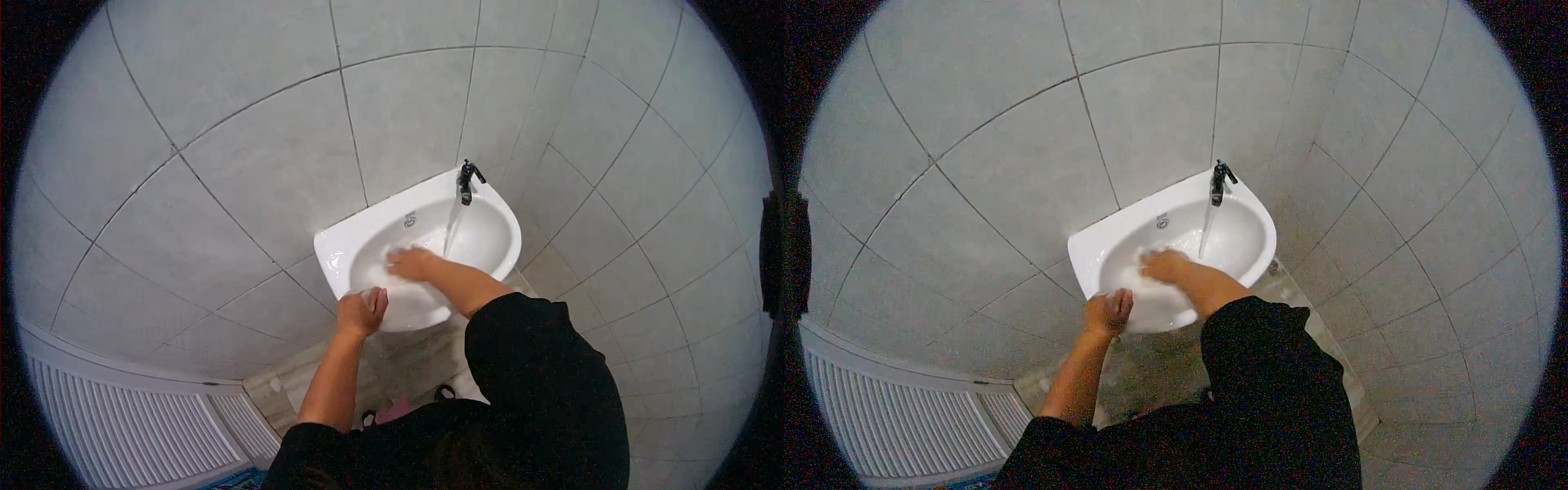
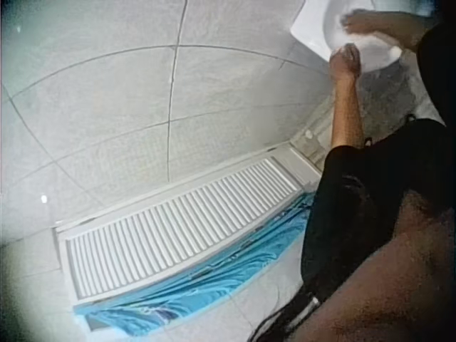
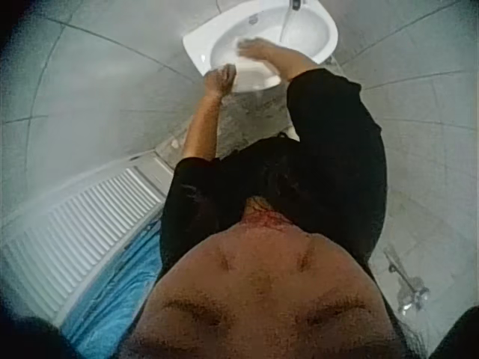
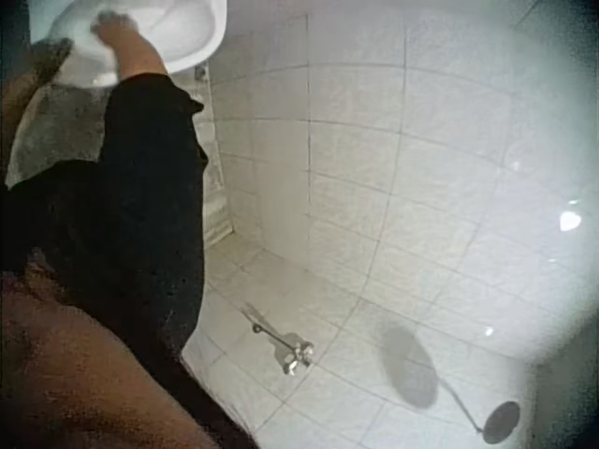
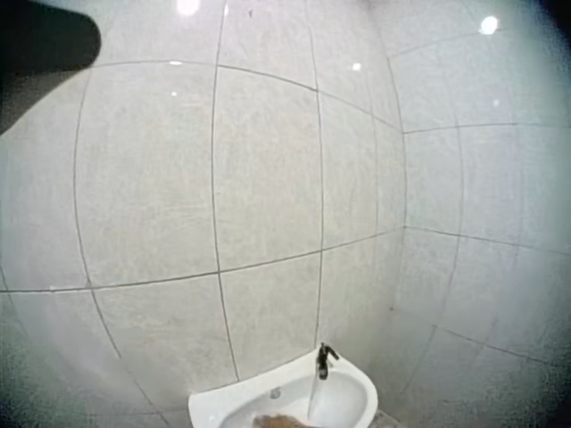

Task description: The person scrubs a white wall-mounted sink with a soapy cloth, rinsing it thoroughly under running water. They then use a handheld bidet sprayer to wash the tiled floor and the toilet area, moving the spray nozzle around the room.

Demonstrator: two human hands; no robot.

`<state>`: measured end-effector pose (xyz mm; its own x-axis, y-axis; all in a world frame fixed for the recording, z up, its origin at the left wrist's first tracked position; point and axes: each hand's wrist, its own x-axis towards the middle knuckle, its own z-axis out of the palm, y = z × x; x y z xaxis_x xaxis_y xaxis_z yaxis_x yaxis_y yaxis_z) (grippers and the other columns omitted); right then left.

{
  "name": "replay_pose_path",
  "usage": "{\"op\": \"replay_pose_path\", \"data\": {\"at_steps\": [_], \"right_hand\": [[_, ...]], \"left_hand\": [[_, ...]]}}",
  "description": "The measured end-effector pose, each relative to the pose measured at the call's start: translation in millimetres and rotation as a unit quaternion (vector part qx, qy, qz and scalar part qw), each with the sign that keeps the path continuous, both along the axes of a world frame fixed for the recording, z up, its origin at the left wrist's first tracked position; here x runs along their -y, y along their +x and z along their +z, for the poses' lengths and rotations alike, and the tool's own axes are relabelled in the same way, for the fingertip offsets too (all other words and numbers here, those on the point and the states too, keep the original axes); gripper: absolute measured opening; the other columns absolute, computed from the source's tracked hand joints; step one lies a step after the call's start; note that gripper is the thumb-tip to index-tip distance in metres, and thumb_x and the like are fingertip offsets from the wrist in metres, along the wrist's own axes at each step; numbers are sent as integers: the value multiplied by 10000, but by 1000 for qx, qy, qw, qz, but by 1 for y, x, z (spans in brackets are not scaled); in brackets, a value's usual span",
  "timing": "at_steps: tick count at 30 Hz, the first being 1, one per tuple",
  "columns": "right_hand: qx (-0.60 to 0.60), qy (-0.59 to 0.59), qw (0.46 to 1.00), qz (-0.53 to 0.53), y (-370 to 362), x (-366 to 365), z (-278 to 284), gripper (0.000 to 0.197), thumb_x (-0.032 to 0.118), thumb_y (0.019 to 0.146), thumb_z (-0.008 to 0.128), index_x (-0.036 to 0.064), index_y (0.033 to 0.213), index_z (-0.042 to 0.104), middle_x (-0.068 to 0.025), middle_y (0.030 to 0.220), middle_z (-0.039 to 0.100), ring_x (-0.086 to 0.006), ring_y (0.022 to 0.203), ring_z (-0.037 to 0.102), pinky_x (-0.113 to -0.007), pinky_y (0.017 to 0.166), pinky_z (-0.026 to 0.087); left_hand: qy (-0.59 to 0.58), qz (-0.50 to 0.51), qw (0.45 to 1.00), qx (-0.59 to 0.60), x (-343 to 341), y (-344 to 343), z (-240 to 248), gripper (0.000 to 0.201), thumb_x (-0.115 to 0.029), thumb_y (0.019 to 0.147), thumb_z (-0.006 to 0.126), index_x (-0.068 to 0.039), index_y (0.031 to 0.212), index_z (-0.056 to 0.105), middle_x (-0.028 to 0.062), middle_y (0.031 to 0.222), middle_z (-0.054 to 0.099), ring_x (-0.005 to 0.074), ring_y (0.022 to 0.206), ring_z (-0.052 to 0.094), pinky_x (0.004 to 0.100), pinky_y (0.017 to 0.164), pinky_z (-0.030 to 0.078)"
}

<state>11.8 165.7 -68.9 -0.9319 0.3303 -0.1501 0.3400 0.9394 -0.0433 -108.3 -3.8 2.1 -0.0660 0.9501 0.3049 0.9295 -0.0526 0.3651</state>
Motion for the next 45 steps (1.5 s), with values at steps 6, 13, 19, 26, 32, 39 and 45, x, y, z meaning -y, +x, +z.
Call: {"op": "replay_pose_path", "data": {"at_steps": [6, 13, 19, 26, 32, 39, 45], "right_hand": [[73, 52, 955, -281, 99, -41, 12, 373, 231, 741, 490, 20, 1049, 482, -182, 1033, 517, -311, 968, 499, -438, 757, 421], [-293, -472, 697, -453, 79, -73, 5, 321, 112, 679, 497, -17, 972, 508, -162, 864, 570, -293, 740, 564, -409, 682, 458], [-593, -628, 244, -441, 75, -68, 13, 258, 262, 768, 499, 18, 842, 541, -80, 768, 535, -200, 707, 522, -326, 633, 439], [-656, -405, 116, -627, 74, -83, 8, 379, 190, 789, 472, -51, 1064, 371, -173, 988, 473, -246, 819, 510, -339, 748, 423], [-628, -551, 286, -469, 45, -68, 20, 310, 147, 789, 450, -54, 1018, 389, -184, 964, 486, -246, 866, 505, -366, 698, 443], [-753, -282, 329, -495, 101, -73, 52, 247, 111, 751, 488, 6, 973, 465, -140, 839, 529, -262, 779, 525, -357, 716, 423], [-470, 30, 808, -353, 102, -108, 152, 228, 171, 739, 496, 61, 933, 541, -112, 931, 516, -313, 882, 490, -401, 722, 408]], "left_hand": [[-86, 28, 996, 6, 2, 4, 14, 294, -323, 794, 454, -81, 668, 562, 122, 603, 569, 317, 591, 552, 415, 599, 433], [-285, 18, 942, 178, -54, 10, -23, 405, -444, 764, 484, -136, 1025, 506, 93, 802, 593, 216, 757, 570, 322, 701, 436], [-164, 124, 610, 765, -163, 117, -30, 463, -395, 795, 471, -80, 1125, 394, 78, 998, 512, 229, 866, 503, 340, 706, 444], [-120, 56, 749, 649, -218, 161, -45, 471, -316, 785, 507, 26, 1093, 409, 166, 968, 519, 259, 900, 515, 324, 732, 426], [-94, 92, 574, 808, -220, 122, -42, 337, -300, 816, 437, 2, 951, 501, 144, 889, 538, 227, 791, 529, 324, 704, 433], [-201, -113, 851, 472, -220, 104, -38, 476, -235, 754, 557, -20, 1147, 397, 89, 998, 501, 175, 854, 524, 265, 769, 413], [-163, -37, 684, 710, -197, 111, 25, 403, -94, 800, 457, -6, 1181, 361, 96, 970, 516, 165, 881, 529, 262, 750, 439]]}}
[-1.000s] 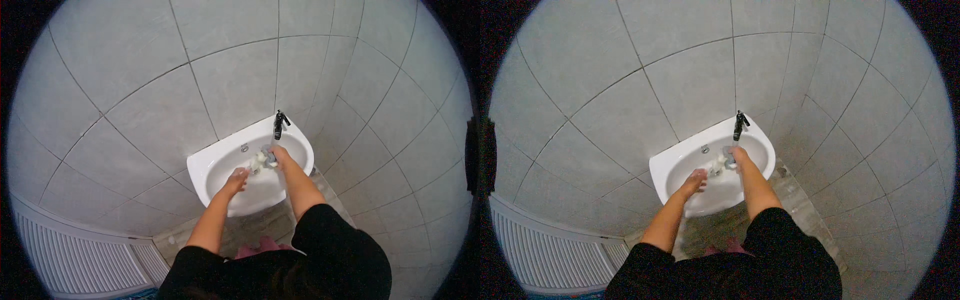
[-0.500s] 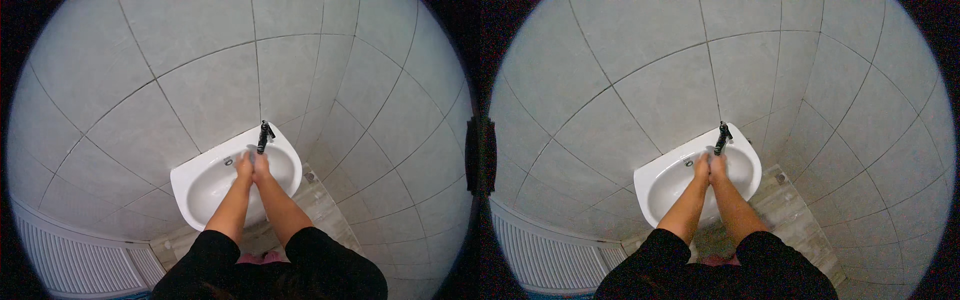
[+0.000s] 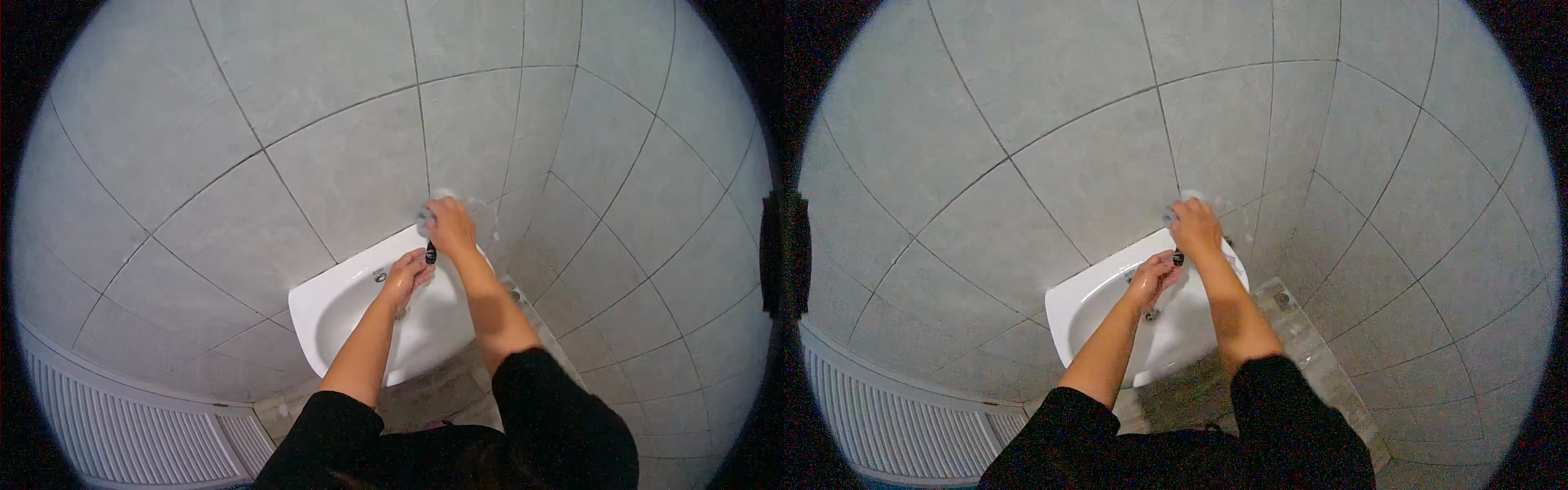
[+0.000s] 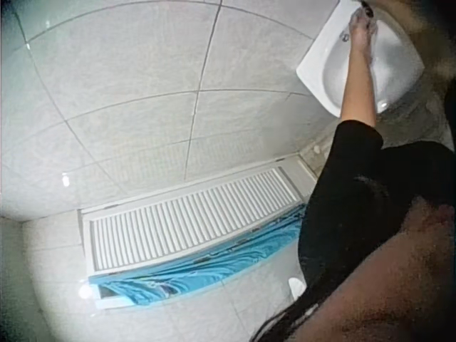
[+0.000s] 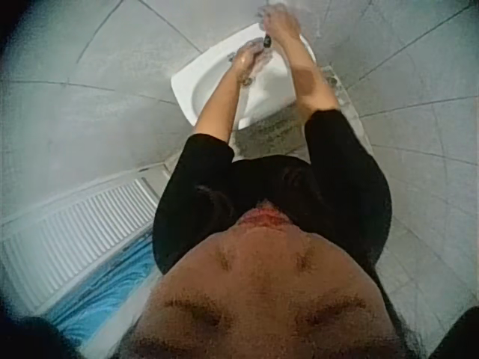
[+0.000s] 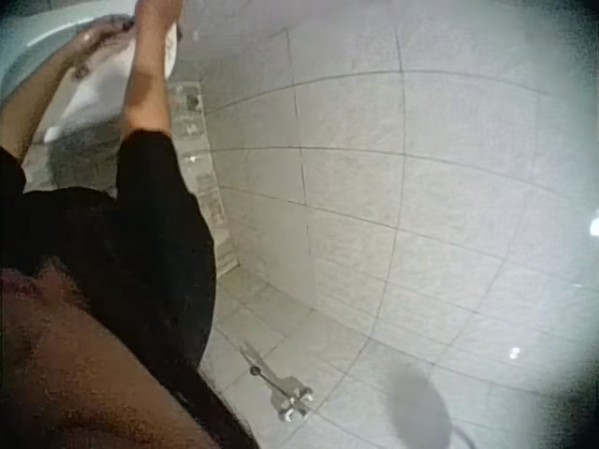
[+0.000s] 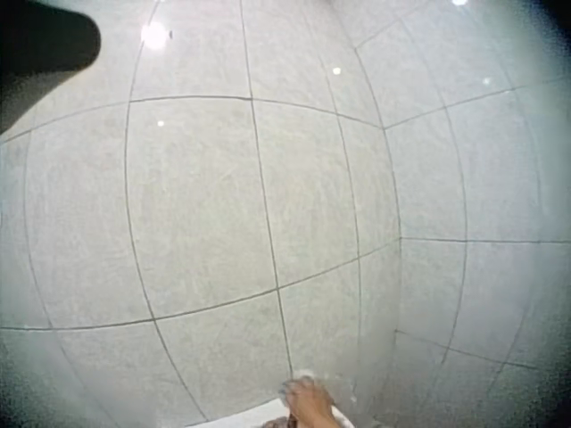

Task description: The person scrubs a white wall-mounted sink with a soapy cloth, rinsing it thoroughly under running water. They then use a handheld bidet sprayer to wash the tiled floor and the toilet area, moving the spray nozzle around the room.

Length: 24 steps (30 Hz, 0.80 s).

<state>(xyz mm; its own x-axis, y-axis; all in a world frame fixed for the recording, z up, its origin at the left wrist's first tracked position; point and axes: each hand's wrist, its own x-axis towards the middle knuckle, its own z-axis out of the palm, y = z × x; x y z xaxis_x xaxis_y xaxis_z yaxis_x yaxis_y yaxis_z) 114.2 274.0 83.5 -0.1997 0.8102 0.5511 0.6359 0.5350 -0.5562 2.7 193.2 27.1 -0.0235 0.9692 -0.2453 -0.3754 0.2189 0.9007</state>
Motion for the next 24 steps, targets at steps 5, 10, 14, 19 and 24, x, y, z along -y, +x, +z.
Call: {"op": "replay_pose_path", "data": {"at_steps": [5, 10, 14, 19, 24], "right_hand": [[231, -78, 968, -51, -18, -40, -9, 210, 170, 728, 503, 80, 897, 589, -62, 982, 504, -313, 966, 437, -448, 722, 394], [307, 134, 941, -42, -26, -5, -29, 170, 160, 715, 508, 62, 803, 615, -63, 976, 502, -291, 949, 439, -404, 731, 387], [309, 118, 944, 25, -20, 28, -28, 151, 137, 684, 520, 57, 774, 610, -80, 955, 510, -294, 918, 456, -392, 712, 401], [210, 61, 974, 50, 14, 47, -17, 144, 90, 675, 517, 41, 800, 571, -127, 926, 507, -335, 854, 477, -401, 695, 422], [-86, 32, 994, -53, 58, -2, -16, 189, 31, 672, 504, 28, 857, 548, -155, 931, 499, -323, 873, 480, -389, 742, 415]], "left_hand": [[-32, 4, 984, 176, -2, 12, -6, 371, -165, 819, 416, 2, 1148, 381, 121, 1034, 486, 199, 903, 517, 303, 793, 421], [22, 55, 926, 372, 5, 13, -19, 493, -368, 840, 341, 1, 1167, 339, 138, 1088, 452, 249, 991, 461, 358, 875, 356], [33, 47, 916, 397, 11, 17, -12, 624, -509, 825, 290, 3, 1182, 317, 154, 1150, 430, 280, 1034, 441, 371, 900, 337], [-9, 27, 947, 320, 22, 12, -4, 704, -609, 781, 305, -60, 1222, 306, 130, 1147, 421, 275, 1033, 442, 387, 876, 355], [-42, 7, 964, 264, 23, 11, -3, 689, -603, 779, 333, -109, 1256, 280, 114, 1115, 413, 282, 1039, 433, 411, 859, 353]]}}
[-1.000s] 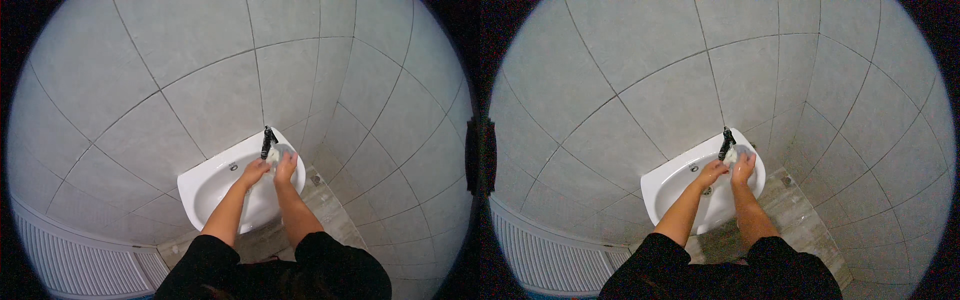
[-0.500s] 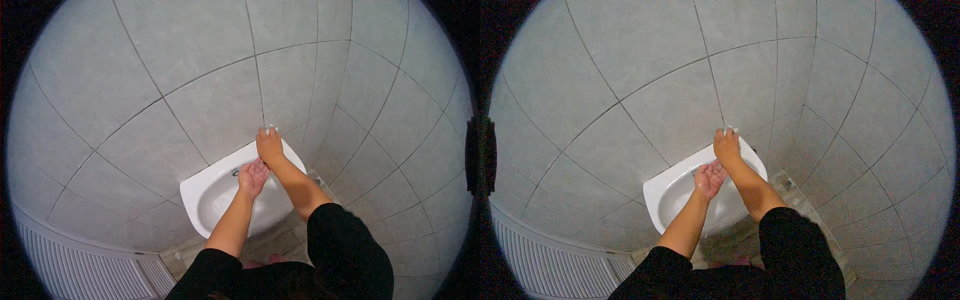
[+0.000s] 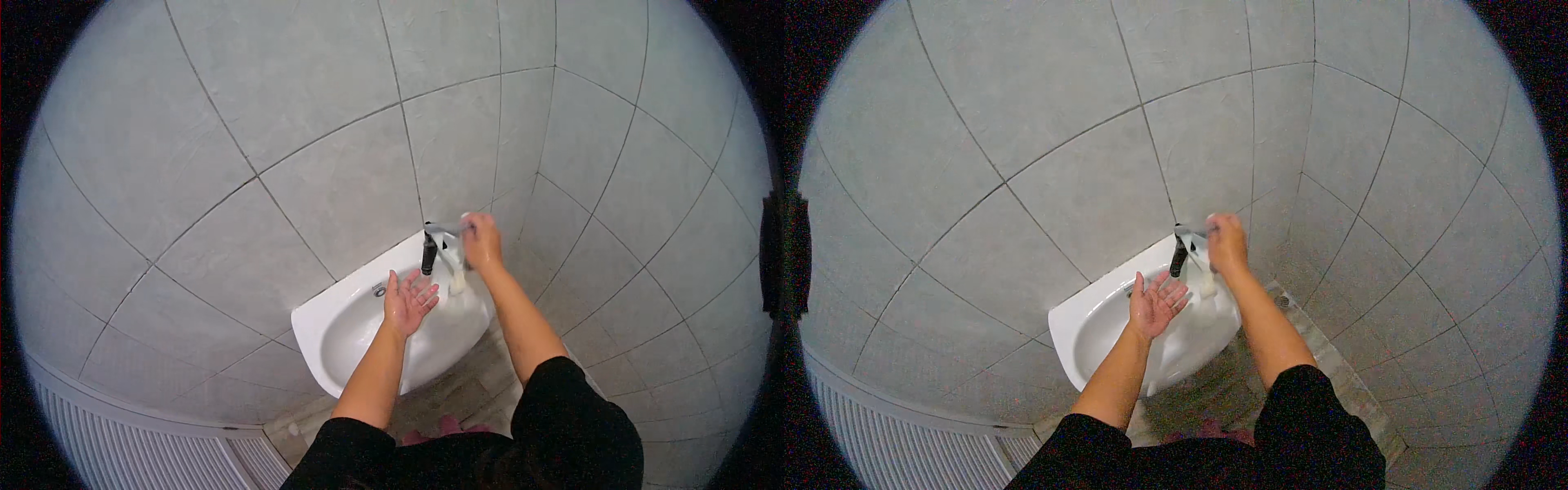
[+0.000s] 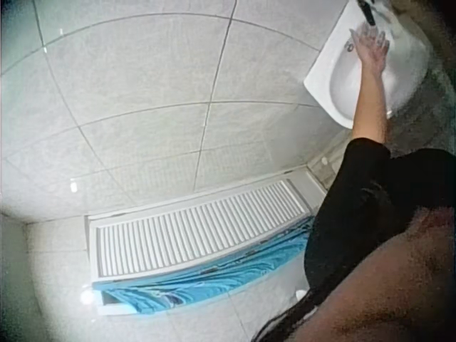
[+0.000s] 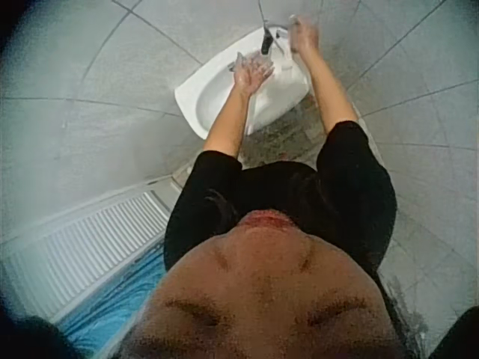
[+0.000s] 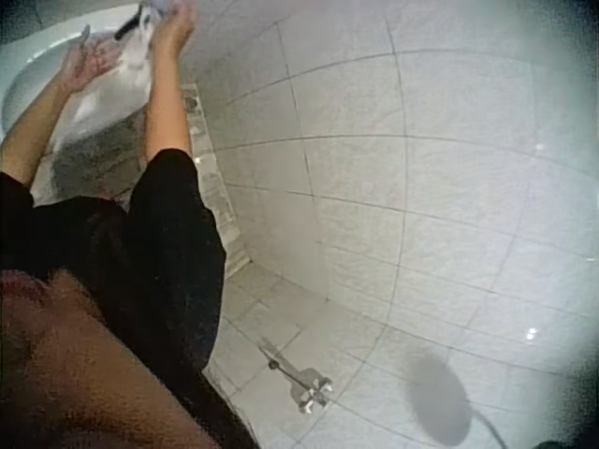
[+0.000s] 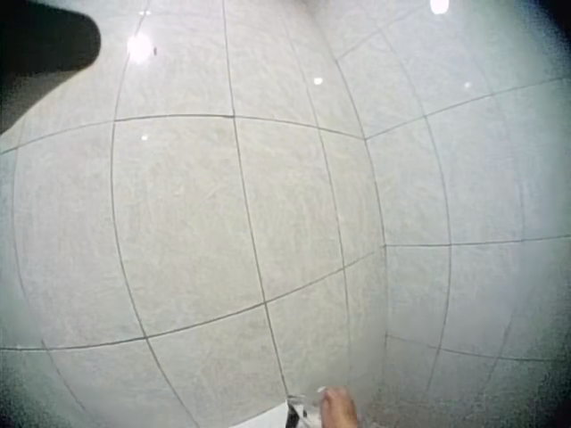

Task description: The person scrubs a white wall-mounted sink with a soapy cloth, rinsing it thoroughly under running water. They then use a handheld bidet sprayer to wash the tiled floor and the toilet area, moving the spray nozzle around the room.

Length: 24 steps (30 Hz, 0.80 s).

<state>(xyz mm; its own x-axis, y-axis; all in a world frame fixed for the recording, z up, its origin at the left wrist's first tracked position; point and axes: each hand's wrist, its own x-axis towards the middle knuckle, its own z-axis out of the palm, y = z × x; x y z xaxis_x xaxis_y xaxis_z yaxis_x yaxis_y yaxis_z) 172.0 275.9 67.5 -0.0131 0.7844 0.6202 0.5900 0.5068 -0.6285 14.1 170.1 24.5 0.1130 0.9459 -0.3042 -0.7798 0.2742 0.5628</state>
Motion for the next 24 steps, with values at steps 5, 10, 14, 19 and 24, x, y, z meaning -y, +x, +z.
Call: {"op": "replay_pose_path", "data": {"at_steps": [5, 10, 14, 19, 24], "right_hand": [[10, -88, 993, 74, -2, -43, -11, 220, -1, 662, 495, 53, 869, 550, -155, 941, 492, -318, 893, 481, -368, 776, 405], [-84, 73, 992, 57, -34, -47, 21, 214, 10, 672, 502, 61, 874, 552, -151, 967, 483, -321, 881, 485, -368, 767, 411], [-2, 63, 998, -28, -34, -39, 45, 222, 48, 681, 493, 56, 895, 552, -171, 995, 476, -350, 896, 481, -394, 769, 413], [237, -353, 902, 73, -7, -21, 12, 307, 122, 679, 501, 48, 974, 543, -205, 1108, 442, -372, 1013, 439, -401, 838, 386], [453, -200, 835, 240, -16, 48, -75, 426, 187, 685, 526, -8, 1061, 483, -257, 1142, 409, -368, 996, 477, -399, 820, 411]], "left_hand": [[1, 11, 999, -37, 2, 8, 2, 697, -603, 777, 337, -98, 1254, 288, 120, 1196, 349, 286, 1058, 418, 403, 876, 336], [-2, 17, 999, -51, 5, 10, 4, 705, -607, 772, 345, -98, 1258, 295, 121, 1242, 311, 262, 1051, 406, 365, 857, 338], [-2, 12, 998, -60, 9, 8, -4, 705, -603, 776, 340, -89, 1257, 292, 127, 1246, 305, 270, 1053, 408, 369, 865, 332], [-12, -1, 970, -245, 26, -17, -15, 655, -566, 786, 374, -71, 1213, 346, 125, 1188, 379, 256, 997, 450, 353, 837, 350], [127, -30, 691, -711, 77, -79, -13, 376, -342, 796, 519, -37, 1017, 528, 123, 979, 549, 229, 779, 537, 313, 708, 429]]}}
